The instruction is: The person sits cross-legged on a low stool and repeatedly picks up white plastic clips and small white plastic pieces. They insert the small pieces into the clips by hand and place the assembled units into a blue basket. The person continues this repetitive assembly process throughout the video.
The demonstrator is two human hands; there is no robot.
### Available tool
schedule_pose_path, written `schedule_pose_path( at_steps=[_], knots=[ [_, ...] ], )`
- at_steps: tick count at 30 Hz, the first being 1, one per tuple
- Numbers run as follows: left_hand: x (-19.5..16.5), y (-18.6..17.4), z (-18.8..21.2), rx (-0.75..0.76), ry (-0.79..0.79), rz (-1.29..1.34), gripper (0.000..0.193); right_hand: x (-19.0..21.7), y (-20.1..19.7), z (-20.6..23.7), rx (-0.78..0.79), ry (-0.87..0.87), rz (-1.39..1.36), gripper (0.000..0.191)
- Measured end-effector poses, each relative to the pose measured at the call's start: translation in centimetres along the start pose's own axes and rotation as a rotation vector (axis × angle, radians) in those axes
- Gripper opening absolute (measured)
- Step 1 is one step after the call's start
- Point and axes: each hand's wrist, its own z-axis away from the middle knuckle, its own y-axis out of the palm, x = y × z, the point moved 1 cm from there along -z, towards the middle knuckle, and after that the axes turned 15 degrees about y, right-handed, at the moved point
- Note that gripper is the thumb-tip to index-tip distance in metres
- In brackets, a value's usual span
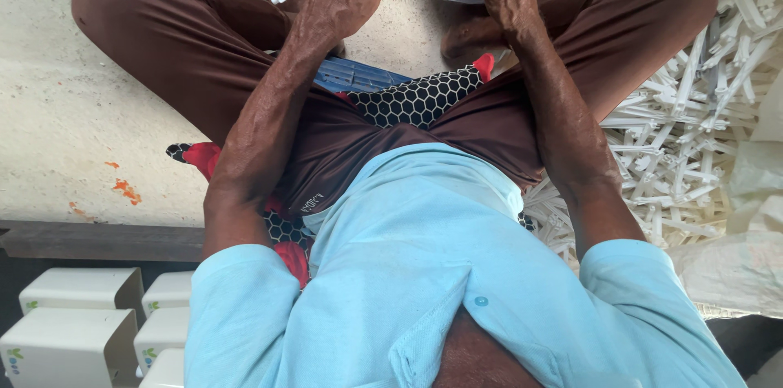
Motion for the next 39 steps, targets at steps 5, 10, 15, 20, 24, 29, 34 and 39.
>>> schedule_pose_path(
  at_steps=[5, 10, 15, 20, 24, 29, 34, 39],
  knots=[
    [0.3, 0.0, 0.2, 0.047, -0.025, -0.025, 0.032, 0.7, 0.1, -0.1, 0.005, 0.045, 0.014, 0.049],
    [0.7, 0.0, 0.2, -0.105, 0.099, -0.091, 0.026, 2.3, -0.6, 1.4, 0.003, -0.193, 0.148, 0.044],
    [0.4, 0.3, 0.6, -0.061, 0.086, -0.084, 0.024, 1.7, 0.0, 0.8, -0.006, -0.113, 0.051, 0.045],
    [0.5, 0.4, 0.8, 0.000, -0.016, -0.018, 0.028, 0.8, 0.3, 0.1, 0.028, 0.083, -0.048, 0.049],
    [0.8, 0.5, 0.6, -0.081, 0.066, -0.089, 0.027, 0.7, -0.5, 0.8, -0.032, -0.022, 0.125, 0.050],
    [0.5, 1.0, 0.7, -0.067, 0.059, -0.073, 0.027, -0.7, -0.5, 0.3, -0.135, -0.253, 0.194, 0.053],
    [0.7, 1.2, 1.0, -0.036, 0.064, -0.085, 0.028, -2.0, 0.2, -1.1, -0.036, 0.116, 0.054, 0.056],
    [1.6, 1.3, 1.1, -0.104, 0.066, -0.063, 0.025, 0.2, -0.5, 0.6, -0.138, -0.339, 0.280, 0.050]
  ],
)
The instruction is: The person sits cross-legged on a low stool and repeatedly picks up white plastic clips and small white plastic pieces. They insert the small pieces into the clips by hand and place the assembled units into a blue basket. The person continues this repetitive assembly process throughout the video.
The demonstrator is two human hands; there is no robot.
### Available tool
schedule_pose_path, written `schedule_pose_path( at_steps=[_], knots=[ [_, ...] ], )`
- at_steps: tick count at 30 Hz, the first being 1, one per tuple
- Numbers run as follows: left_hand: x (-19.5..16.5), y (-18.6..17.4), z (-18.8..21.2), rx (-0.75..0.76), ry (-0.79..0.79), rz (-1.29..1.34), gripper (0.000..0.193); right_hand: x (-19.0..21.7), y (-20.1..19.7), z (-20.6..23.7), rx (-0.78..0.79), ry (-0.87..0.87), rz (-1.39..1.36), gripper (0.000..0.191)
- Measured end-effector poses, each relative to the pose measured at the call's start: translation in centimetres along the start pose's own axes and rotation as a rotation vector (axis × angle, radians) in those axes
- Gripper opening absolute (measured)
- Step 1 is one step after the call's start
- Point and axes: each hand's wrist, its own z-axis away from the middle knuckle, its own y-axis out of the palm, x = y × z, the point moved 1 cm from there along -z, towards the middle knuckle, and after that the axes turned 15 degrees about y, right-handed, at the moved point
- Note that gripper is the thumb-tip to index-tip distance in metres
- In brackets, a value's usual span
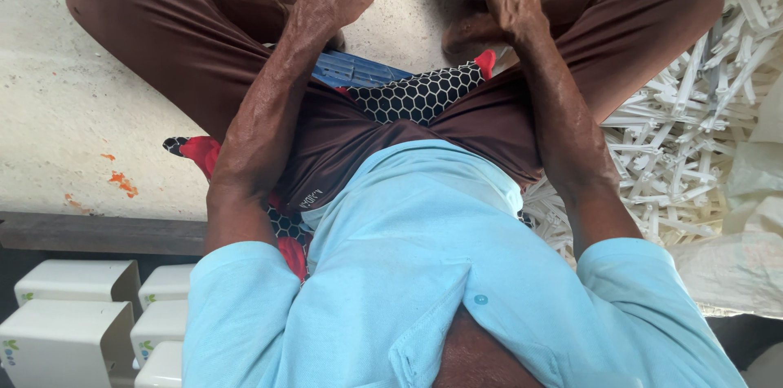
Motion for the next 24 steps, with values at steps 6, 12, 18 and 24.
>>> schedule_pose_path(
  at_steps=[6, 12, 18, 24],
  knots=[
    [-0.3, 0.0, 0.0, 0.039, -0.006, 0.000, 0.025, -0.1, 0.0, 0.1, 0.092, 0.023, -0.103, 0.051],
    [-0.7, -0.4, -0.2, 0.044, 0.010, -0.033, 0.025, -2.2, 1.3, -0.3, 0.105, 0.247, -0.186, 0.058],
    [-1.0, -0.6, -0.5, 0.081, -0.029, -0.016, 0.029, -0.7, 0.4, 0.4, 0.078, 0.049, -0.139, 0.053],
    [-1.7, -0.2, -0.4, -0.020, 0.080, -0.157, 0.026, -0.8, 0.9, -0.4, 0.059, 0.297, -0.160, 0.055]
  ],
)
